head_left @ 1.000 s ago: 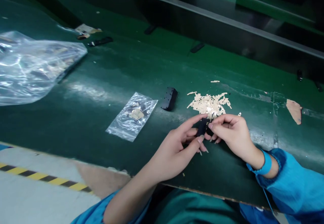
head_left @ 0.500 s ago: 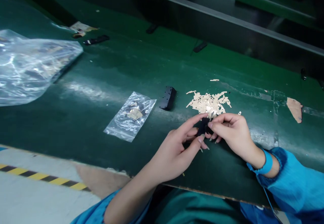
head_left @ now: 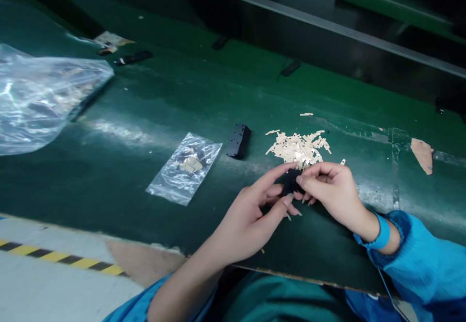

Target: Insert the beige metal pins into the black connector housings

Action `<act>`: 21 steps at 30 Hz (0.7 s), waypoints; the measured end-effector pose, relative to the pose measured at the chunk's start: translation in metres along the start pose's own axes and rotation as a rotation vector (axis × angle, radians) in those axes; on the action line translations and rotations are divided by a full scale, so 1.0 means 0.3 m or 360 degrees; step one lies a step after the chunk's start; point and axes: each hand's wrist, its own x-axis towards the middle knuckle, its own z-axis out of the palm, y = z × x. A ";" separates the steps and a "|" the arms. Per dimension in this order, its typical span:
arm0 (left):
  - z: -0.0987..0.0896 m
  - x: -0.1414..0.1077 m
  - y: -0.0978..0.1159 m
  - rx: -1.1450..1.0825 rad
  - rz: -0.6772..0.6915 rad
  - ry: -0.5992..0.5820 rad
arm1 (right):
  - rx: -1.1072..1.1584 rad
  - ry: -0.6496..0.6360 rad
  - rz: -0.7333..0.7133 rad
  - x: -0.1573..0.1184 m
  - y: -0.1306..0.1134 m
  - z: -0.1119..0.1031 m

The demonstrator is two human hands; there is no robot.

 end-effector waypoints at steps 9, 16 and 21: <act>0.004 -0.001 0.009 -0.0039 -0.0021 0.0007 | 0.0012 -0.0040 0.0047 0.001 -0.019 0.008; 0.001 0.002 0.009 -0.0089 -0.0040 -0.0001 | 0.0000 -0.0063 0.0043 0.001 -0.020 0.004; 0.002 0.001 0.007 -0.0121 -0.0040 -0.0004 | -0.0018 -0.0070 0.0053 0.001 -0.018 -0.001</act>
